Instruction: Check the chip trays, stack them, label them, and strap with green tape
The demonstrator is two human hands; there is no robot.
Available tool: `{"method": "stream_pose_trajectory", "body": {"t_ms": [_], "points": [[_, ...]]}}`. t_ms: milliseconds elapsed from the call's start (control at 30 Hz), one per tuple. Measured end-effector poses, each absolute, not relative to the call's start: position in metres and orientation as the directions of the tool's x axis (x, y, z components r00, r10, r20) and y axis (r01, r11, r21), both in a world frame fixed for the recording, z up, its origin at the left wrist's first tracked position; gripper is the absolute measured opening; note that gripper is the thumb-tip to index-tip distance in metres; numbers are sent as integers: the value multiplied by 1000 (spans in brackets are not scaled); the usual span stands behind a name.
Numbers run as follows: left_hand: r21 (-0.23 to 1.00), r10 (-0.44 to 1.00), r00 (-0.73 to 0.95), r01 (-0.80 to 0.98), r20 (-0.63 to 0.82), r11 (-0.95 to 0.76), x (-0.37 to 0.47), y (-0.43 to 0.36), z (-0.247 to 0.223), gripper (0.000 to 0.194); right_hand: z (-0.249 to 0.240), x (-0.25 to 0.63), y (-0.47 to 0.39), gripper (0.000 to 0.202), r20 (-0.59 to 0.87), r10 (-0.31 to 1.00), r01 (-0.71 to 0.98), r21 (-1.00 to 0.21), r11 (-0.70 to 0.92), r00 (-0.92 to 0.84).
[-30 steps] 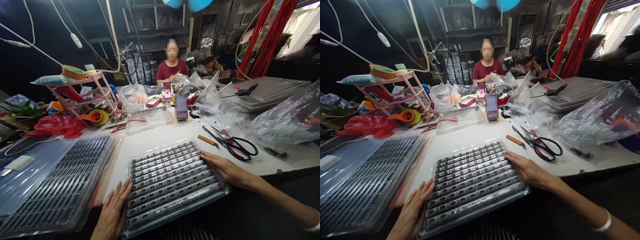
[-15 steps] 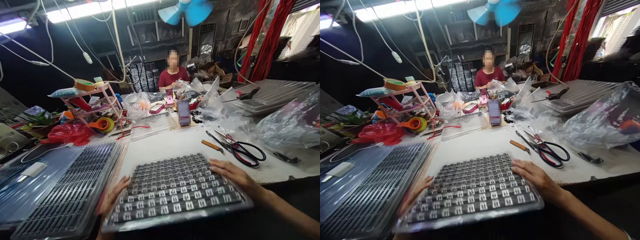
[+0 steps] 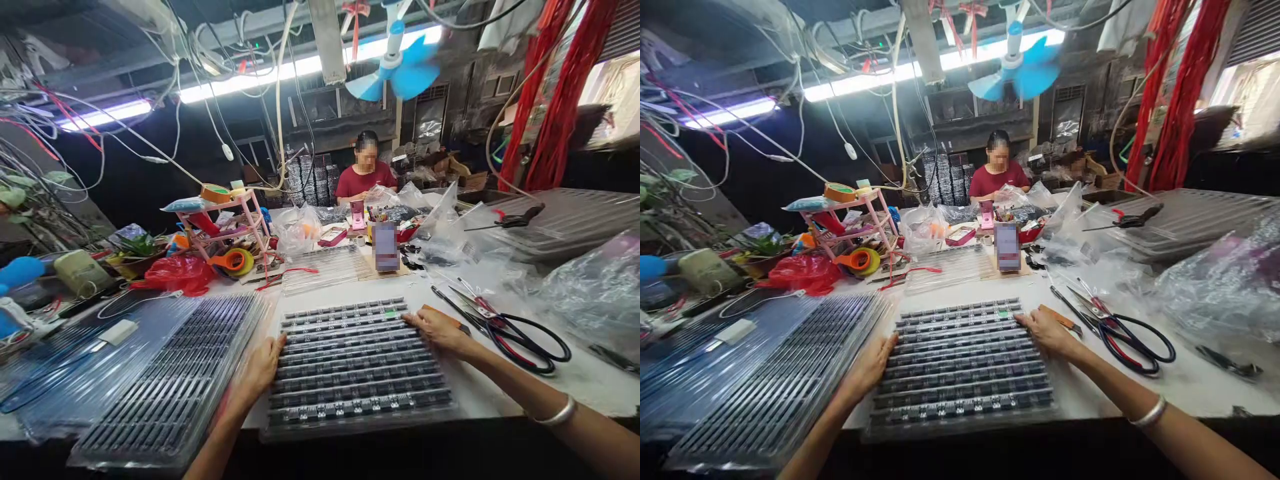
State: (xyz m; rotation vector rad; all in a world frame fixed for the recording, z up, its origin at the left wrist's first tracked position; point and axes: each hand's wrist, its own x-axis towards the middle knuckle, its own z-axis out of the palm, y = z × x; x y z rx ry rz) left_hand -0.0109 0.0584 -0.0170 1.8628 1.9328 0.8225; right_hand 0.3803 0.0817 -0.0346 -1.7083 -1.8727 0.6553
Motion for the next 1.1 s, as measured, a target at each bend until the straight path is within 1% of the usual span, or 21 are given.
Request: {"method": "stream_pose_trajectory", "body": {"t_ms": [100,233,333,400,467,500,533,567,600,667,700,767,867,967,1033,1100], "points": [[425,990,-107,903,88,60,-11,60,-27,49,-43,380,86,54,-15,994,795,-601,81,-112],[237,997,-77,969,11,72,-8,72,-27,48,-38,380,96,52,-84,989,878,-474,69,-124],[145,998,-63,987,-25,66,-4,74,-24,51,-38,378,94,49,-85,994,929,-368,33,-69],[112,998,-65,992,-11,66,-2,68,-25,52,-42,378,84,49,-92,995,950,-313,-7,-24],[97,998,-67,993,19,65,-3,52,-31,50,-50,381,64,51,-85,996,951,-308,-30,4],[99,997,-70,993,33,66,-4,41,-35,49,-55,384,52,51,-57,998,942,-334,-22,4],[118,996,-77,990,44,72,-5,29,-39,48,-61,387,38,52,1,1000,922,-388,7,-7],[155,995,-89,985,53,80,-5,18,-44,48,-66,391,25,54,93,995,889,-453,63,-23],[208,992,-106,974,66,91,-4,8,-49,49,-72,393,14,56,183,983,861,-495,113,-24],[345,983,-144,933,111,98,-1,-4,-56,48,-80,394,-3,57,284,958,833,-522,183,-32],[403,978,-158,911,137,91,1,-6,-59,47,-83,393,-6,57,309,950,832,-519,198,-33],[465,969,-168,883,179,67,5,0,-61,45,-85,384,-5,54,325,945,848,-492,196,-30],[498,968,-154,866,198,36,6,14,-62,42,-85,364,5,50,344,939,891,-423,167,-13],[547,962,-153,837,224,5,1,21,-66,43,-88,349,11,50,406,914,914,-380,146,23],[590,955,-162,807,248,-17,-3,22,-70,45,-91,345,11,50,429,902,903,-406,141,52],[639,949,-174,769,262,-35,-5,22,-72,49,-91,345,10,49,416,906,860,-488,149,80]]}}
